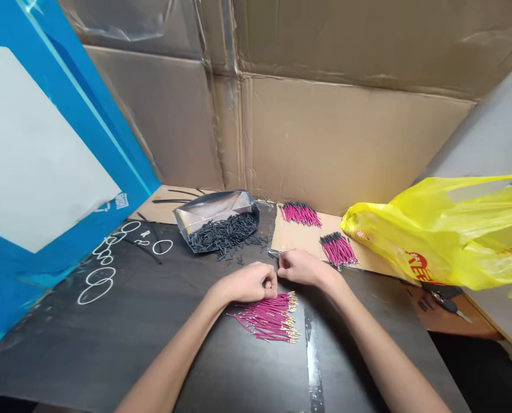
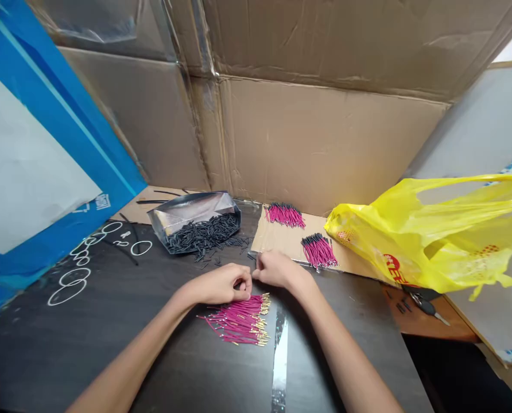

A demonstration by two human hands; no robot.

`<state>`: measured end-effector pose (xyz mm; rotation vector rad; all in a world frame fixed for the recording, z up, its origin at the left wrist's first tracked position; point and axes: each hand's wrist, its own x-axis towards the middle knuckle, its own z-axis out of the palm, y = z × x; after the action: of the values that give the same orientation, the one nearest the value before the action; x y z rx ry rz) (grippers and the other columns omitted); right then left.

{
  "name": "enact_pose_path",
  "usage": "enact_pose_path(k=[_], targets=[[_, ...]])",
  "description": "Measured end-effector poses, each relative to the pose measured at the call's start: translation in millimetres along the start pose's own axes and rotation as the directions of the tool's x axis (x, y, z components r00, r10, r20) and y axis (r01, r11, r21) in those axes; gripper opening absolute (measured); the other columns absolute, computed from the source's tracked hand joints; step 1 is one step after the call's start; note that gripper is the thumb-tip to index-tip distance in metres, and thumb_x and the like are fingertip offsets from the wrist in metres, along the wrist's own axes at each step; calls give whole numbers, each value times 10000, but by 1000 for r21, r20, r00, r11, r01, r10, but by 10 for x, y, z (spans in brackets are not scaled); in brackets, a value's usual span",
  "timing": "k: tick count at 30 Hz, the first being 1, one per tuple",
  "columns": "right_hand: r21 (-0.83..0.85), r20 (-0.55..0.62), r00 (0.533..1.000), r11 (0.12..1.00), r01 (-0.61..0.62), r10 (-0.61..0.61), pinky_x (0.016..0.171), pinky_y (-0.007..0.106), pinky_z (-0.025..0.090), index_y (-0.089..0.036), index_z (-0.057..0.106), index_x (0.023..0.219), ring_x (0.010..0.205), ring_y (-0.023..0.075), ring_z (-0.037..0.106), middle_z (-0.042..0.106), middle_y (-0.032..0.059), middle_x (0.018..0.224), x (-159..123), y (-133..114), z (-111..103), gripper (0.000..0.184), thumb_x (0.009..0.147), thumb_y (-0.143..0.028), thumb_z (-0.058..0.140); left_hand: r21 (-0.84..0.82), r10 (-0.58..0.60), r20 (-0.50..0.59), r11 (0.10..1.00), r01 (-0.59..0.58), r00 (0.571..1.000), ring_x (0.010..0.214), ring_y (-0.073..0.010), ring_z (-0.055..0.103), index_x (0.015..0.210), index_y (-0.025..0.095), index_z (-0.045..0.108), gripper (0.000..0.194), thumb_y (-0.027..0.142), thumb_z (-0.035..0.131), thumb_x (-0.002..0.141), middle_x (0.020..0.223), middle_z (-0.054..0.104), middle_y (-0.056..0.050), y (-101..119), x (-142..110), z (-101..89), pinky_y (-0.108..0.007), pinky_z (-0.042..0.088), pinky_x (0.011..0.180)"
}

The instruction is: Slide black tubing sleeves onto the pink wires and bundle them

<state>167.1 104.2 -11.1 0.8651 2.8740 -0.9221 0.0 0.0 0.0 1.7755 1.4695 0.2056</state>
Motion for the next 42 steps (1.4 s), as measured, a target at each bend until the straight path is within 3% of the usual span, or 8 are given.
enact_pose_path(k=[5,9,12,16,22,29,35,42], targets=[[380,-385,922,919,107,52,679,247,421,-184,560,851,694,134,571,625,-5,755,-422,259,337,91,903,-259,560,-69,60,189,996,-48,980,639,-132,492,805,137,648,101,226,605,785,719,602,-6,-96,193,-167,-261,361,637],[653,-518,817,734,188,252,555,240,409,-201,543,920,553,114,502,557,-33,704,-587,295,525,246,966,-437,598,-251,196,135,955,-158,971,668,-125,436,869,145,606,228,372,601,879,773,542,-2,-244,212,-177,-258,339,650],[703,-528,810,666,249,255,502,236,404,-203,581,1052,532,108,493,573,-23,749,-589,295,550,285,952,-461,649,-337,224,81,923,-184,971,696,-127,416,864,149,579,249,394,599,905,785,500,4,-288,178,-156,-258,335,670],[670,-522,833,692,269,182,541,236,456,-200,651,1195,594,110,525,601,5,826,-579,301,557,341,958,-445,660,-395,221,81,902,-172,972,685,-123,398,829,146,556,221,347,595,913,755,480,9,-284,199,-162,-269,312,668],[624,-533,819,752,211,212,534,235,448,-198,715,1130,568,105,527,639,18,810,-595,312,600,323,964,-468,652,-428,228,67,886,-179,971,660,-118,397,838,138,592,197,325,619,893,723,480,11,-306,256,-150,-281,293,659],[505,-574,802,843,186,167,601,255,495,-199,739,1035,732,163,637,709,68,936,-584,288,586,280,962,-447,633,-447,227,37,875,-187,973,615,-103,377,872,136,637,275,409,665,879,685,472,21,-272,270,-88,-260,271,598],[493,-537,836,845,206,109,649,269,528,-196,727,1008,779,174,661,721,67,961,-602,218,585,261,975,-427,610,-444,235,30,874,-198,971,549,-84,347,918,134,659,306,438,684,892,634,430,42,-254,288,-30,-241,252,532],[576,-527,839,783,234,137,635,269,540,-197,727,1110,731,165,659,725,58,928,-591,234,607,302,957,-440,632,-527,210,13,832,-172,978,479,-102,493,895,142,648,267,404,691,873,576,520,33,-277,341,3,-228,369,467]])
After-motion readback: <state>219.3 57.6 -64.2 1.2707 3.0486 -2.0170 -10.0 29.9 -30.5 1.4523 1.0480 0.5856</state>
